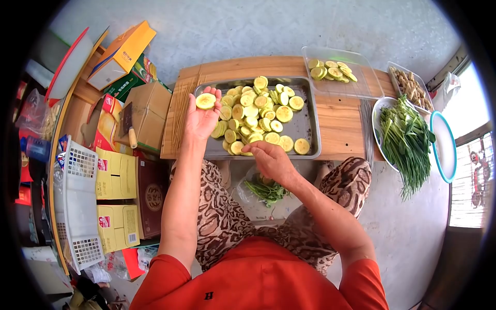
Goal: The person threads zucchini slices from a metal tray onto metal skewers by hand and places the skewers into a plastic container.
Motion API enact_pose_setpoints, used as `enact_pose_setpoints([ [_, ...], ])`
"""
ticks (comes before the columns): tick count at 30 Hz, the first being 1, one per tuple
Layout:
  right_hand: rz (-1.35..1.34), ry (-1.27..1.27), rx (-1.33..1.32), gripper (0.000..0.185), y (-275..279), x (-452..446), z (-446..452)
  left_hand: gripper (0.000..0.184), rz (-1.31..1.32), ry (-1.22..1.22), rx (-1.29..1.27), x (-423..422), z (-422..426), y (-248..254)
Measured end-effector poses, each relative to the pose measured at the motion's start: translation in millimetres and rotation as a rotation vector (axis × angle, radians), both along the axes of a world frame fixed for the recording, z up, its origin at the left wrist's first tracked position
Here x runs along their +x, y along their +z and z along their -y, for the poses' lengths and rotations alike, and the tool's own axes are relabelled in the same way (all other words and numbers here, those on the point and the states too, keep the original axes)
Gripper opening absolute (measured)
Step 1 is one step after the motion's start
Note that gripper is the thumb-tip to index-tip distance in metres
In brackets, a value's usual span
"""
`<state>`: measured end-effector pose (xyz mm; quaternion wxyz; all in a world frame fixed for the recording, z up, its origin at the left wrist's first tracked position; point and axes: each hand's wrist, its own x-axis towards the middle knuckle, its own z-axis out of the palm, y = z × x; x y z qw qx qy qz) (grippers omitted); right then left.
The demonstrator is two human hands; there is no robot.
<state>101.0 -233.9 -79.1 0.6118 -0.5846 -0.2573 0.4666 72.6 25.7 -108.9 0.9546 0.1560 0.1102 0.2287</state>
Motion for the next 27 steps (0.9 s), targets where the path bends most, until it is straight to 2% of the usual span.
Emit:
enact_pose_setpoints([
  [5,-0.009,0.006,-0.014,0.024,-3.0,-1.9,-1.3,0.057,-0.027,0.017,-0.029,2.3,3.6,-1.5],
  [27,-0.013,0.004,-0.024,0.025,-3.5,-5.3,-6.8,0.060,0.081,0.007,-0.122,6.8,4.4,-12.1],
])
